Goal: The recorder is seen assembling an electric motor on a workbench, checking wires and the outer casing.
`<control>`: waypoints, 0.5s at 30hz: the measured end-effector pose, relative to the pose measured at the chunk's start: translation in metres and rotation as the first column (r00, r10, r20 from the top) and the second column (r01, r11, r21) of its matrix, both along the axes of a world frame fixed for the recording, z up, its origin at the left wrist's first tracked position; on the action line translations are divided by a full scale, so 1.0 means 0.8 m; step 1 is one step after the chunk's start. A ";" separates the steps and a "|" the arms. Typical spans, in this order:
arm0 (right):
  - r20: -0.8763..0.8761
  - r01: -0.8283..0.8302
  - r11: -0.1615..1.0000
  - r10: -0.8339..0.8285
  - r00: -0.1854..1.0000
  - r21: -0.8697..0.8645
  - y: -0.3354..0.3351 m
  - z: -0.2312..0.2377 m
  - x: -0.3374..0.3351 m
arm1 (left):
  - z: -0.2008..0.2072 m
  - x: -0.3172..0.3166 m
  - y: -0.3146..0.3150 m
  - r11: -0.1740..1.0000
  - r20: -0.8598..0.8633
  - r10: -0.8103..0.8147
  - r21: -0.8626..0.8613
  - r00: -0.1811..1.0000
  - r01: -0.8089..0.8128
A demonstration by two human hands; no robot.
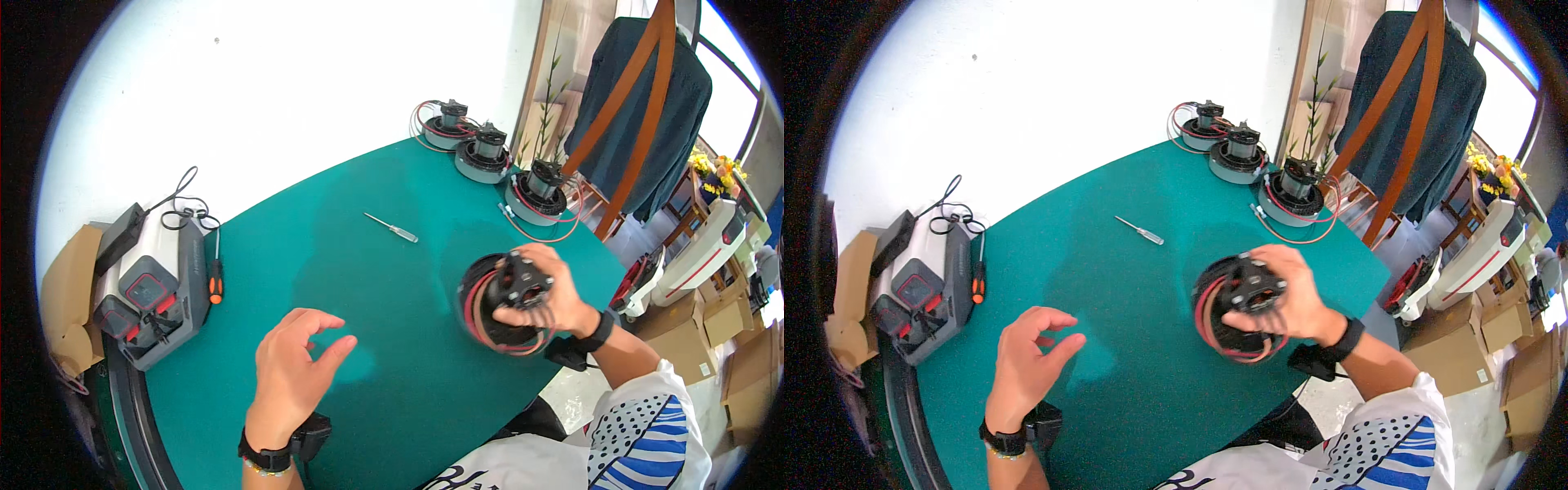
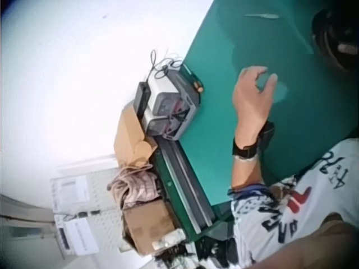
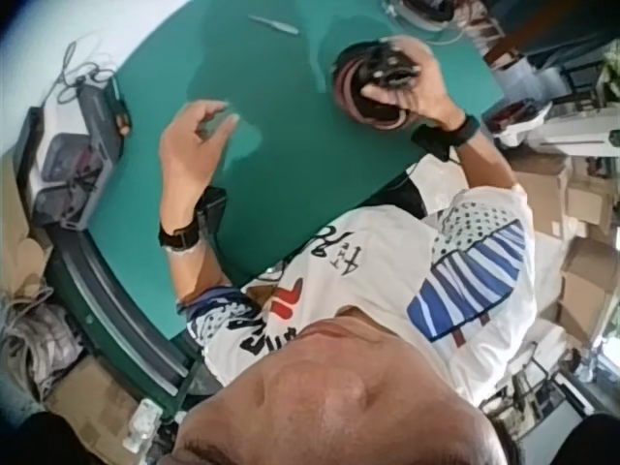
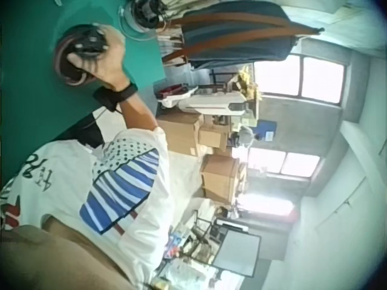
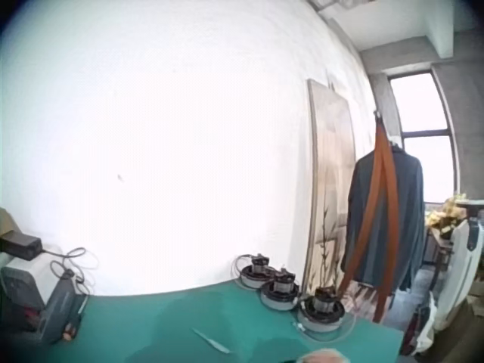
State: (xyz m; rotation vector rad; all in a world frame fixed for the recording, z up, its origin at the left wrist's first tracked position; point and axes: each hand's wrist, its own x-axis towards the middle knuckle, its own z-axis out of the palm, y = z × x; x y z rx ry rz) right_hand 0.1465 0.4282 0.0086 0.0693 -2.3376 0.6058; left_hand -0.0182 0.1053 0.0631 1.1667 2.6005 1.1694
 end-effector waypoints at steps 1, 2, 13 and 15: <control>0.016 0.059 0.998 -0.058 0.998 -0.027 0.015 0.001 0.019 | -0.003 -0.002 -0.001 1.000 -0.009 -0.006 0.002 1.000 0.006; -0.005 0.128 0.983 -0.129 0.992 -0.130 0.024 -0.003 0.034 | -0.008 -0.005 -0.003 1.000 0.001 -0.013 0.005 1.000 0.013; 0.137 0.572 0.745 -0.562 0.815 -0.343 0.142 -0.007 0.114 | -0.019 -0.019 -0.004 0.996 0.126 0.083 -0.054 0.988 -0.077; 0.137 0.584 0.736 -0.576 0.806 -0.343 0.151 -0.009 0.107 | -0.019 -0.018 -0.004 0.994 0.111 0.104 -0.058 0.988 -0.098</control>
